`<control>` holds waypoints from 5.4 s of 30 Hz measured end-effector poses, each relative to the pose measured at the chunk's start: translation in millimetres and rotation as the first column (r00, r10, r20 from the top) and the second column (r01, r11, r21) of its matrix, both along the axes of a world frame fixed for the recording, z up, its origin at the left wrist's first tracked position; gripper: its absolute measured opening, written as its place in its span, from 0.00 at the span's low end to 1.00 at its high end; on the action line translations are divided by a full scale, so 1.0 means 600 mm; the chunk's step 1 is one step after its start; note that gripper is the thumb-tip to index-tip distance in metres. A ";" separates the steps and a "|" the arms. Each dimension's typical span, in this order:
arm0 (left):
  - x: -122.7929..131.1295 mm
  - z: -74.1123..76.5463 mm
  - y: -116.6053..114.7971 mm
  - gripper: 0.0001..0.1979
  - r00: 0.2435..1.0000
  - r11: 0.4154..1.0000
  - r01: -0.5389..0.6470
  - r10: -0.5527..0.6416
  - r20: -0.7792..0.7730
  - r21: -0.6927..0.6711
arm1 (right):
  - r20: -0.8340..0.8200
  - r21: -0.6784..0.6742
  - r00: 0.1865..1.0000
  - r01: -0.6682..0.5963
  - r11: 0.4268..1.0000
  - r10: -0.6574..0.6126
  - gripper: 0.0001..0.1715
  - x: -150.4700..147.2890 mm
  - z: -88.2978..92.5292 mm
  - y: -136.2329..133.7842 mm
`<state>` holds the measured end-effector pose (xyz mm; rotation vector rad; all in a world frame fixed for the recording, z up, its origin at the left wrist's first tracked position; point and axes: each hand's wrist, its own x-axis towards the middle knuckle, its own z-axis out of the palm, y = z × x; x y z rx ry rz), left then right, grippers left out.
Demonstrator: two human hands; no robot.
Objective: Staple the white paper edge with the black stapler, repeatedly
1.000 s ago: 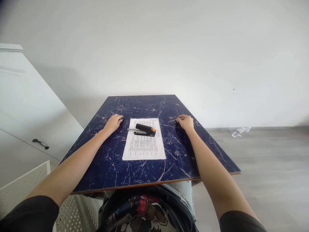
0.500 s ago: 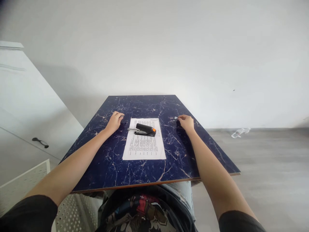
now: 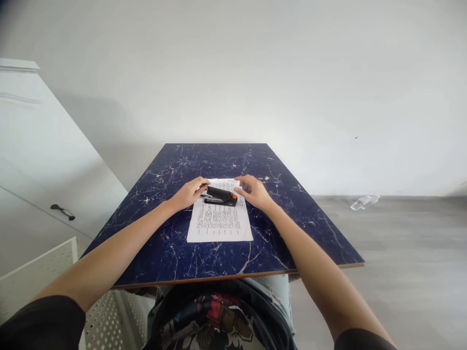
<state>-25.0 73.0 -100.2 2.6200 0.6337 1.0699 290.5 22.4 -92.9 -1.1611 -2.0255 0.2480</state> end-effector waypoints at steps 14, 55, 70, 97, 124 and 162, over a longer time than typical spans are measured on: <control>-0.007 -0.012 0.032 0.21 0.781 0.775 -0.023 0.408 0.473 -0.632 | 0.203 -0.079 0.967 -0.138 0.987 0.152 0.28 -0.054 -0.018 -0.023; 0.004 -0.005 0.007 0.11 0.996 0.952 -0.089 0.094 0.002 -0.293 | 0.172 -0.099 0.976 -0.121 0.988 0.136 0.25 -0.030 -0.024 -0.006; -0.005 -0.004 0.020 0.13 0.995 0.921 -0.101 0.092 -0.043 -0.376 | 0.162 -0.132 0.975 -0.130 0.983 0.151 0.25 -0.032 -0.016 -0.012; -0.032 0.013 0.024 0.14 0.992 0.905 -0.075 0.025 -0.125 -0.420 | 0.161 -0.123 0.976 -0.125 0.984 0.145 0.25 -0.030 -0.020 -0.009; -0.006 -0.013 0.034 0.13 0.981 0.983 -0.135 0.115 -0.156 -0.121 | 0.058 -0.206 0.995 -0.065 0.976 0.078 0.34 -0.034 -0.025 -0.006; 0.011 -0.005 0.019 0.12 0.937 0.986 -0.141 0.164 -0.309 0.094 | 0.159 -0.116 0.980 -0.103 0.988 0.121 0.30 -0.047 -0.022 -0.009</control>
